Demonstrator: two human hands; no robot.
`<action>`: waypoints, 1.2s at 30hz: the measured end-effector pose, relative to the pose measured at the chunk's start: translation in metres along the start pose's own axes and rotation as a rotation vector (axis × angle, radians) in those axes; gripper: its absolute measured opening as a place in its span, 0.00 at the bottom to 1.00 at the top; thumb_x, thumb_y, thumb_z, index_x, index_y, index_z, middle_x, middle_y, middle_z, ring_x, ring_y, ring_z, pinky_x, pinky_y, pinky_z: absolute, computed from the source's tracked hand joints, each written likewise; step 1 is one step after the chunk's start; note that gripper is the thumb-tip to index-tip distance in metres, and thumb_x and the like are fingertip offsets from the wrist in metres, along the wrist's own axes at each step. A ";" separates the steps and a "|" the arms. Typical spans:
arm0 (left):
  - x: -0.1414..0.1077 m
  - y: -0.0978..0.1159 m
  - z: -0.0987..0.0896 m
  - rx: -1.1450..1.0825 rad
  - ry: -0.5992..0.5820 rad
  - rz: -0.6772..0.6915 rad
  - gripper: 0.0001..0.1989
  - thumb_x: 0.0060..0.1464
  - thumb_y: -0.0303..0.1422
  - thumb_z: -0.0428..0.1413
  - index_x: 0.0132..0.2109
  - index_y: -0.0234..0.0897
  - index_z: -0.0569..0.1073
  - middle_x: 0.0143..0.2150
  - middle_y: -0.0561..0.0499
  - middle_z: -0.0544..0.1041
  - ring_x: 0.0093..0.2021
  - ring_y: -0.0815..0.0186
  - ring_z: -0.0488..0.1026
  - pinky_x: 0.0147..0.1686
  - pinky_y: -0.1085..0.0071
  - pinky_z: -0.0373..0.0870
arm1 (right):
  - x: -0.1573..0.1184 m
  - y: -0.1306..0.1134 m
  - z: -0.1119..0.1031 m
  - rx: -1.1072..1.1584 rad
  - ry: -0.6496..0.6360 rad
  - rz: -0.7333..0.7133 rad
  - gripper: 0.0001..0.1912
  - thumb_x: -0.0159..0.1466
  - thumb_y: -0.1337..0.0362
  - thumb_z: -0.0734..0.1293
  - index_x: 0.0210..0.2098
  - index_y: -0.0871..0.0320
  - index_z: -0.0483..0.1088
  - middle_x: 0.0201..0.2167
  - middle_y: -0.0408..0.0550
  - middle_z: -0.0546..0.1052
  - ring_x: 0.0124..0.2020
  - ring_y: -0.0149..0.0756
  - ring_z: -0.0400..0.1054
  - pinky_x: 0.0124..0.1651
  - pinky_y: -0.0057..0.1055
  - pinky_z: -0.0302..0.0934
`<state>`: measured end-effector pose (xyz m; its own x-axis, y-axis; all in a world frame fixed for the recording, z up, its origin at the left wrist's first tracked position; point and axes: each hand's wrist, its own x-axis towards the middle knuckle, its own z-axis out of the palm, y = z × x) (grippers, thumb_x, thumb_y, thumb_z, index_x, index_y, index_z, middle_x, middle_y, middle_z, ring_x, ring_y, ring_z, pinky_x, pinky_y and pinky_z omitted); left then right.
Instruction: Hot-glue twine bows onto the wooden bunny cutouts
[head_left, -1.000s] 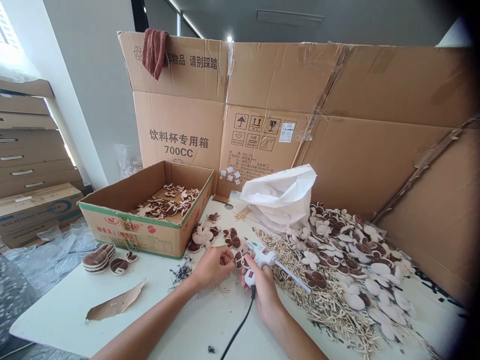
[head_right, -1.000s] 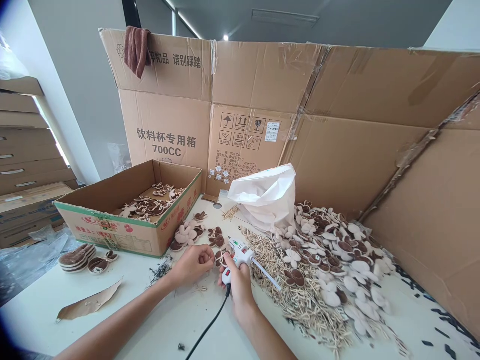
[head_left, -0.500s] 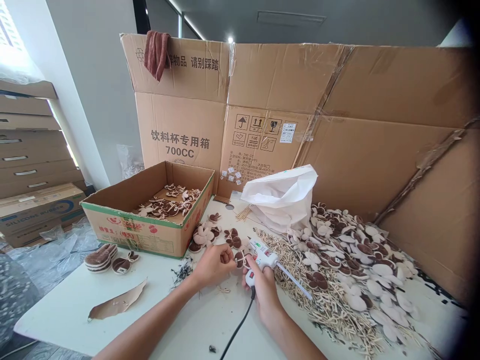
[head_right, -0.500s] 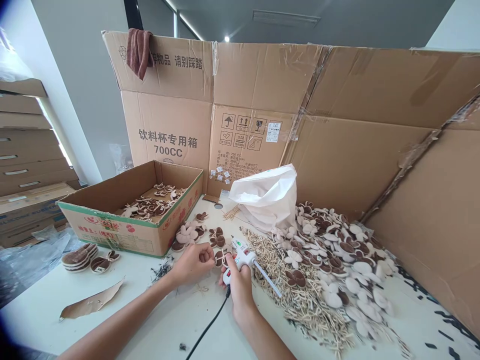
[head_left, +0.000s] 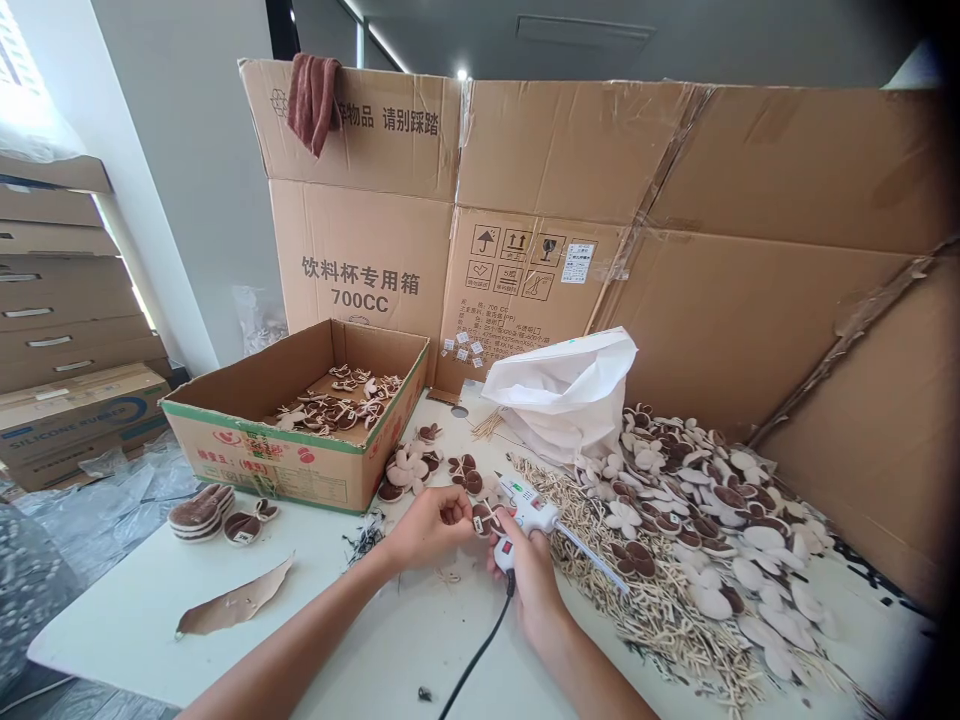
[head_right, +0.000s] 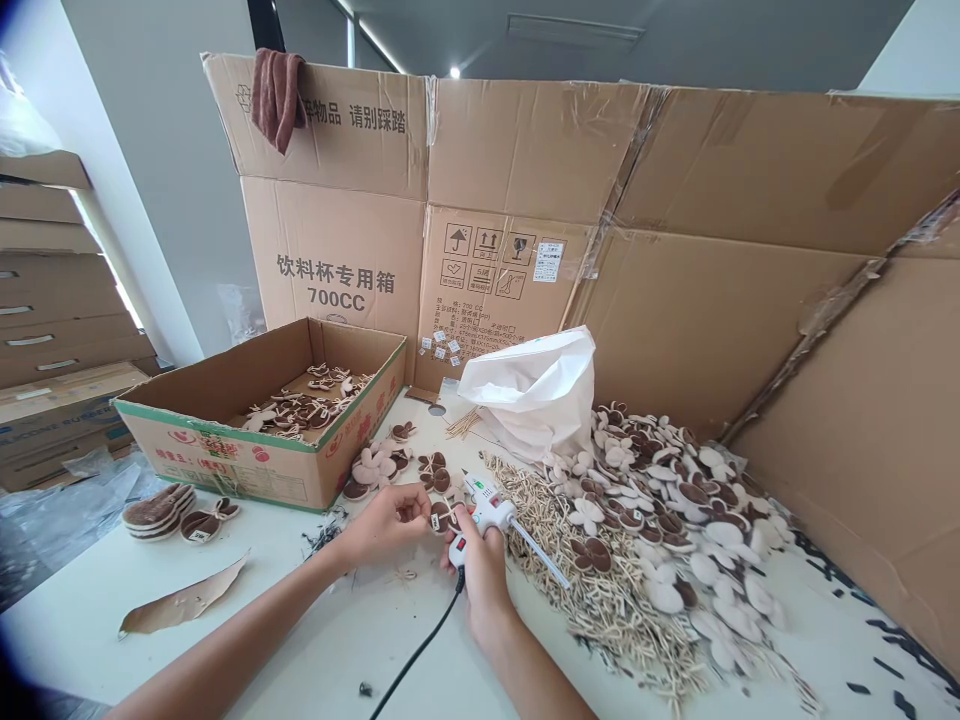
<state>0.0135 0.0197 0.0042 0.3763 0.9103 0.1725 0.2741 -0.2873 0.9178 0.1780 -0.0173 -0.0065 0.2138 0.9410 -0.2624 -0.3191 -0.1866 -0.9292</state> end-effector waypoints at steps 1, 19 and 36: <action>0.000 0.001 -0.001 -0.021 -0.009 0.000 0.03 0.49 0.28 0.54 0.32 0.35 0.72 0.28 0.54 0.72 0.30 0.69 0.65 0.29 0.75 0.59 | 0.000 0.000 0.000 0.003 0.004 -0.001 0.18 0.53 0.50 0.76 0.30 0.54 0.70 0.19 0.40 0.72 0.16 0.33 0.64 0.18 0.30 0.53; -0.003 0.010 -0.006 -0.409 -0.106 -0.104 0.05 0.52 0.33 0.54 0.34 0.37 0.70 0.27 0.56 0.66 0.28 0.69 0.62 0.30 0.74 0.59 | -0.005 -0.005 0.000 0.058 -0.080 0.032 0.18 0.56 0.48 0.75 0.34 0.54 0.71 0.20 0.39 0.72 0.15 0.30 0.62 0.18 0.28 0.52; -0.003 0.013 -0.004 -0.483 -0.018 -0.135 0.06 0.56 0.36 0.53 0.37 0.38 0.69 0.27 0.54 0.68 0.28 0.67 0.64 0.32 0.72 0.61 | -0.004 -0.005 0.000 0.063 -0.108 0.030 0.18 0.58 0.48 0.75 0.35 0.54 0.71 0.22 0.39 0.72 0.16 0.28 0.62 0.17 0.26 0.49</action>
<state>0.0120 0.0142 0.0167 0.3821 0.9233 0.0383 -0.1180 0.0077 0.9930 0.1789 -0.0206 -0.0009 0.1040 0.9608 -0.2570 -0.3817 -0.2001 -0.9024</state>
